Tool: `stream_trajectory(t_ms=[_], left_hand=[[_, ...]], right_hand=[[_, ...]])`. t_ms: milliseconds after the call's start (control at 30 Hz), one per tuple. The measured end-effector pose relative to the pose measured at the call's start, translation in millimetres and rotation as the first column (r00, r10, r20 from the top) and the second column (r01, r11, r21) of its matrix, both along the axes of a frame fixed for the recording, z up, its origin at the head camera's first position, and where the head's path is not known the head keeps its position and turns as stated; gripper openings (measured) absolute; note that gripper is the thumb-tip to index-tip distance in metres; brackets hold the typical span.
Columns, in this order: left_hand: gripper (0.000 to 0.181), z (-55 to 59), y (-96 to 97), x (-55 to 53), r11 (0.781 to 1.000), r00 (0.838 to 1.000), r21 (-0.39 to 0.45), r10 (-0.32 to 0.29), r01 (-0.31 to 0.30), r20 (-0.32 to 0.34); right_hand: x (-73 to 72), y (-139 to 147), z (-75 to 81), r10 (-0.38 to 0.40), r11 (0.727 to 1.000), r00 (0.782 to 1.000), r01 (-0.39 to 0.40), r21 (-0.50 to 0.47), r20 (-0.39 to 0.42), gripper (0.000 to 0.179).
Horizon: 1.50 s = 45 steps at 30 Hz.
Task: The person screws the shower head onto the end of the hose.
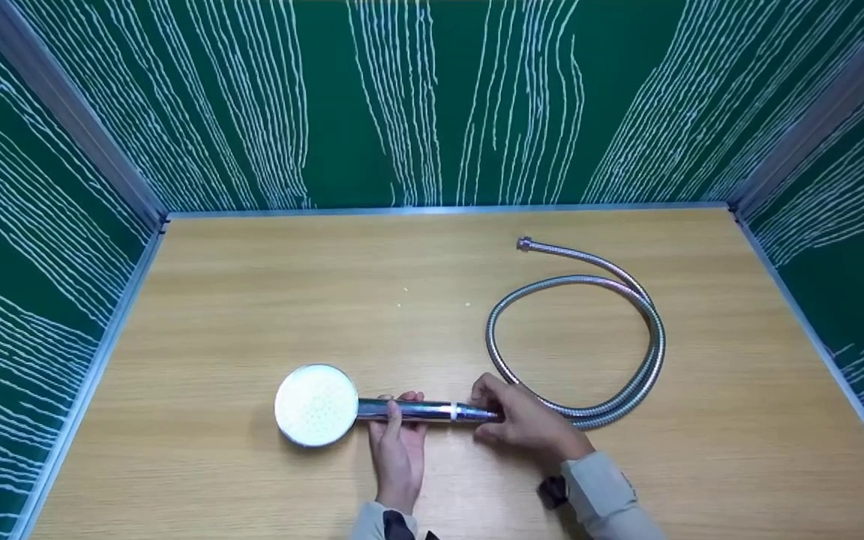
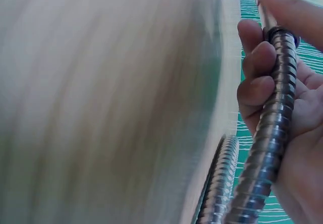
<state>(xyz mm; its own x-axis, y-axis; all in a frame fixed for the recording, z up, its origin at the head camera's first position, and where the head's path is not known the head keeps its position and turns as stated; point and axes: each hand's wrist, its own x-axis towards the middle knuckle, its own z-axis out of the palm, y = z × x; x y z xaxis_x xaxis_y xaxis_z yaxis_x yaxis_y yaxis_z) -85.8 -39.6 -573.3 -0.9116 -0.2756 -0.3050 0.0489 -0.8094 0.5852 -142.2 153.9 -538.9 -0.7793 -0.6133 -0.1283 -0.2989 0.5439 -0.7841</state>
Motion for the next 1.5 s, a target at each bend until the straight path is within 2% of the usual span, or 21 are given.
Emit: stream_trajectory(t_ms=[233, 467, 833, 1033, 1200, 1500], left_hand=[[0.009, 0.6, 0.1, 0.2, 1.0, 1.0, 0.005, 0.002, -0.002, 0.014], [0.007, 1.2, -0.3, 0.4, 1.0, 1.0, 0.004, -0.004, 0.004, 0.003], [0.008, 1.8, -0.1, 0.7, 1.0, 1.0, 0.017, 0.002, -0.002, 0.014], [0.008, 2.1, 0.2, 0.4, 1.0, 1.0, 0.022, 0.008, -0.008, 0.014], [0.008, 2.7, 0.0, 0.4, 1.0, 1.0, 0.018, -0.002, 0.002, 0.016], [0.01, 2.2, -1.3, 0.4, 1.0, 1.0, 0.012, -0.008, 0.008, 0.015]], right_hand=[[0.8, 2.8, -0.6, -0.021, 0.999, 1.0, 0.021, -0.028, 0.003, 0.024], [1.5, 5.8, -2.5, -0.012, 0.997, 0.995, 0.004, -0.08, -0.101, 0.024], [0.6, 7.2, -3.0, -0.017, 0.999, 1.0, 0.016, -0.052, -0.025, 0.027], [2.3, 6.9, -1.0, -0.007, 1.0, 0.999, 0.006, -0.016, -0.038, 0.031], [4.8, 7.2, -0.5, -0.039, 0.999, 0.998, 0.038, -0.023, -0.055, 0.037], [3.8, 7.2, -1.4, -0.038, 0.997, 0.998, 0.035, -0.066, -0.043, 0.02]])
